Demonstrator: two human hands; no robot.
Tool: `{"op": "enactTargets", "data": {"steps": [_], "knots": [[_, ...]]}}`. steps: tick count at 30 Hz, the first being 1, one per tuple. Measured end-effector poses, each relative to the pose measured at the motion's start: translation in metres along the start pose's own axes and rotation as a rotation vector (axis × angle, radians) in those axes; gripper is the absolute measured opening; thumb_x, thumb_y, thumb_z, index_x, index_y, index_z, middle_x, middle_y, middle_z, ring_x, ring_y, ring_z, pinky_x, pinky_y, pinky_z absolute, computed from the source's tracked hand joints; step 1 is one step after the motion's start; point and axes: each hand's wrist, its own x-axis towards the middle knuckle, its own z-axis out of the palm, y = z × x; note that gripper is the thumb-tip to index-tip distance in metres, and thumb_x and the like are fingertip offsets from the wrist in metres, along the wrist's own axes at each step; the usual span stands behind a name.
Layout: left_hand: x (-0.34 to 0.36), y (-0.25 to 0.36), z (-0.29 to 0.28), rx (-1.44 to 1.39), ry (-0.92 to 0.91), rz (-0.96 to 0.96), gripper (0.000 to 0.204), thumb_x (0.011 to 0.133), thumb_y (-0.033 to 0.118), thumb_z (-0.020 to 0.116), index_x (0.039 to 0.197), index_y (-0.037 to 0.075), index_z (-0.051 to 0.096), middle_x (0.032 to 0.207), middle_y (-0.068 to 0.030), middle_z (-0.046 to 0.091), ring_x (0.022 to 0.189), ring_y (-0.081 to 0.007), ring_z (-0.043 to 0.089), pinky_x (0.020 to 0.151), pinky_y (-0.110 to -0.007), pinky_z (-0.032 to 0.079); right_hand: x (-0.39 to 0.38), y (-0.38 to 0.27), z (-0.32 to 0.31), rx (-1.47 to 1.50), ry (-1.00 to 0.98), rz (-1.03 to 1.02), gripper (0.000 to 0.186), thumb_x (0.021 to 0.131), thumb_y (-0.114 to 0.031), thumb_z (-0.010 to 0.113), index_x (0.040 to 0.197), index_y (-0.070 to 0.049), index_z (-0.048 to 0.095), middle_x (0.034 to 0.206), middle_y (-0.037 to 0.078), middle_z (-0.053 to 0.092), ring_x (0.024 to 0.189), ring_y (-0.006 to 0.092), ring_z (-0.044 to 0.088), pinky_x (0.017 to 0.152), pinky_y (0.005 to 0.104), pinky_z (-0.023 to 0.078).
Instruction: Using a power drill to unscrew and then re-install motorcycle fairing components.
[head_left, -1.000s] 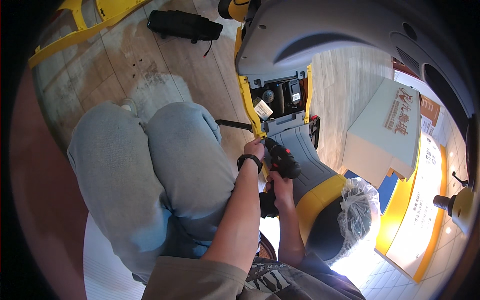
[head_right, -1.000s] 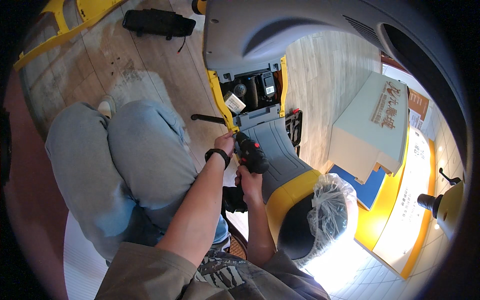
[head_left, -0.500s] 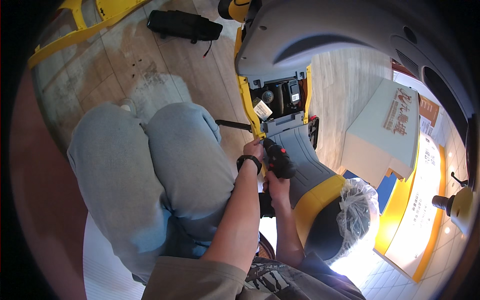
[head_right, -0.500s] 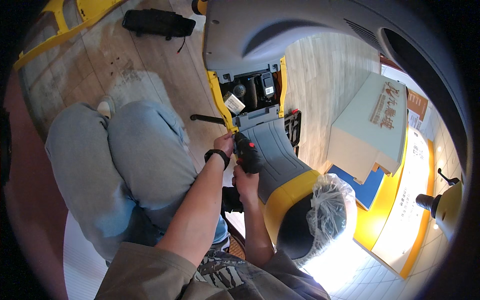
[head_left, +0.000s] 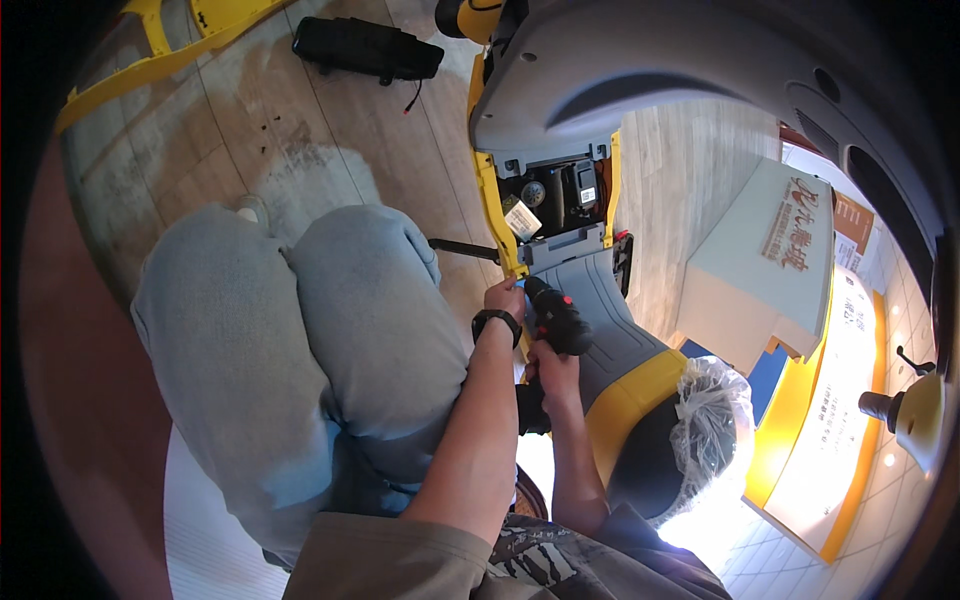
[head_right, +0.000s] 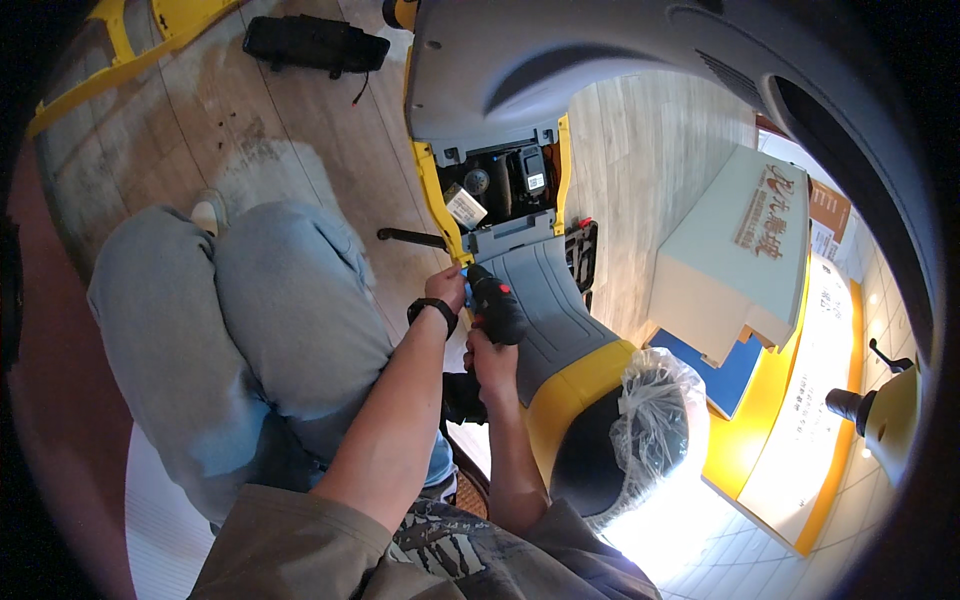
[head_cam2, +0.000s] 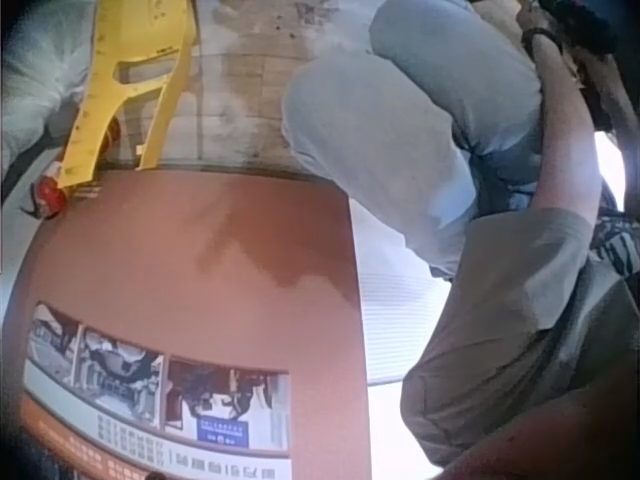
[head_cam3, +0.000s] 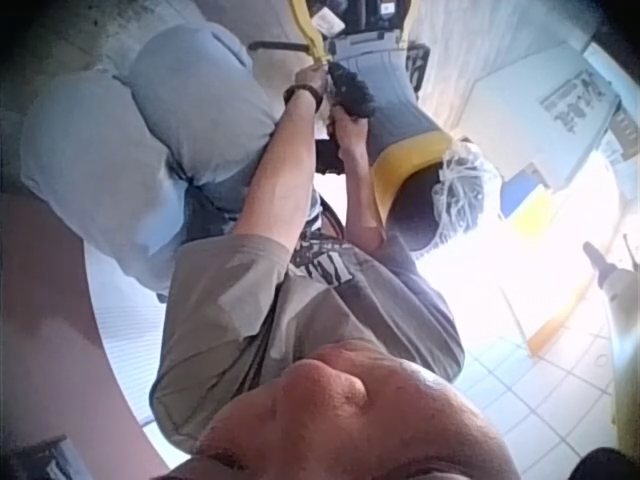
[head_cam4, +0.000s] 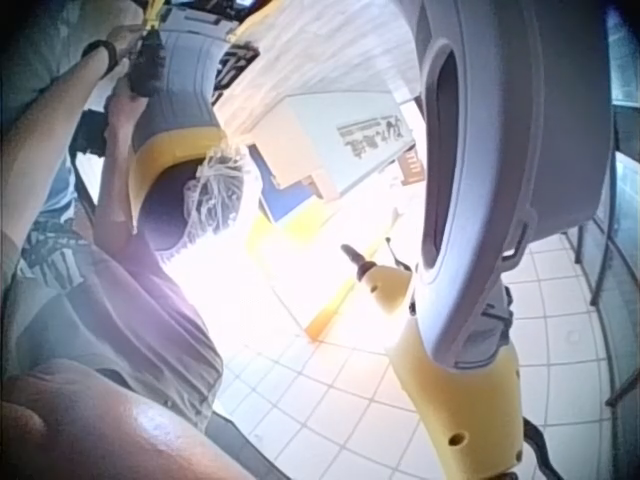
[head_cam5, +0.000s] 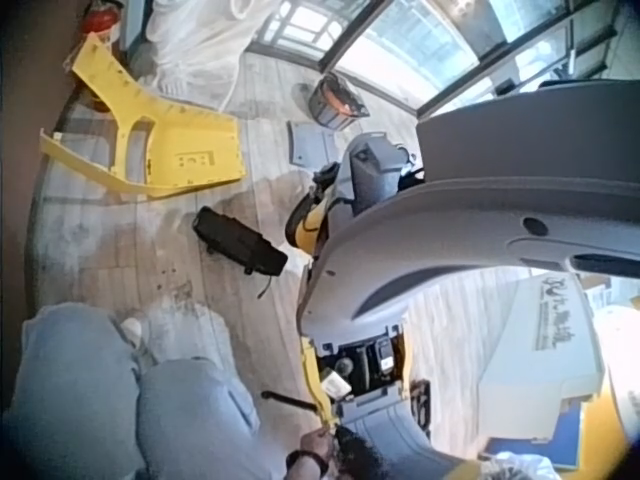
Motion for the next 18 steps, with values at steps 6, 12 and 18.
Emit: {"op": "enactTargets", "data": {"steps": [6, 12, 18], "knots": [[-0.017, 0.020, 0.004, -0.119, -0.010, -0.112, 0.031, 0.086, 0.015, 0.060, 0.115, 0.004, 0.065, 0.106, -0.0167, 0.068, 0.091, -0.0209, 0.066, 0.078, -0.030, 0.050, 0.000, 0.000, 0.001, -0.004, 0.061, 0.019, 0.009, 0.080, -0.007, 0.057, 0.088, -0.004, 0.055, 0.063, 0.002, 0.053, 0.046, 0.0122, 0.050, 0.044, 0.0271, 0.040], [-0.010, 0.029, -0.004, -0.210, -0.017, -0.318, 0.031, 0.090, 0.018, 0.053, 0.115, 0.006, 0.066, 0.093, -0.0157, 0.069, 0.079, -0.0254, 0.066, 0.067, -0.036, 0.050, 0.001, -0.005, 0.001, 0.028, -0.007, 0.035, 0.012, 0.081, -0.009, 0.058, 0.091, -0.005, 0.055, 0.065, 0.003, 0.053, 0.048, 0.0125, 0.050, 0.045, 0.0273, 0.041], [-0.020, 0.036, 0.003, -0.137, -0.025, -0.346, 0.032, 0.091, 0.015, 0.045, 0.114, 0.011, 0.067, 0.091, -0.0162, 0.069, 0.077, -0.0282, 0.066, 0.064, -0.037, 0.051, 0.006, -0.005, -0.008, 0.016, 0.014, 0.047, 0.014, 0.081, -0.009, 0.058, 0.093, -0.005, 0.055, 0.066, 0.003, 0.052, 0.049, 0.0128, 0.050, 0.046, 0.0274, 0.041]]}}
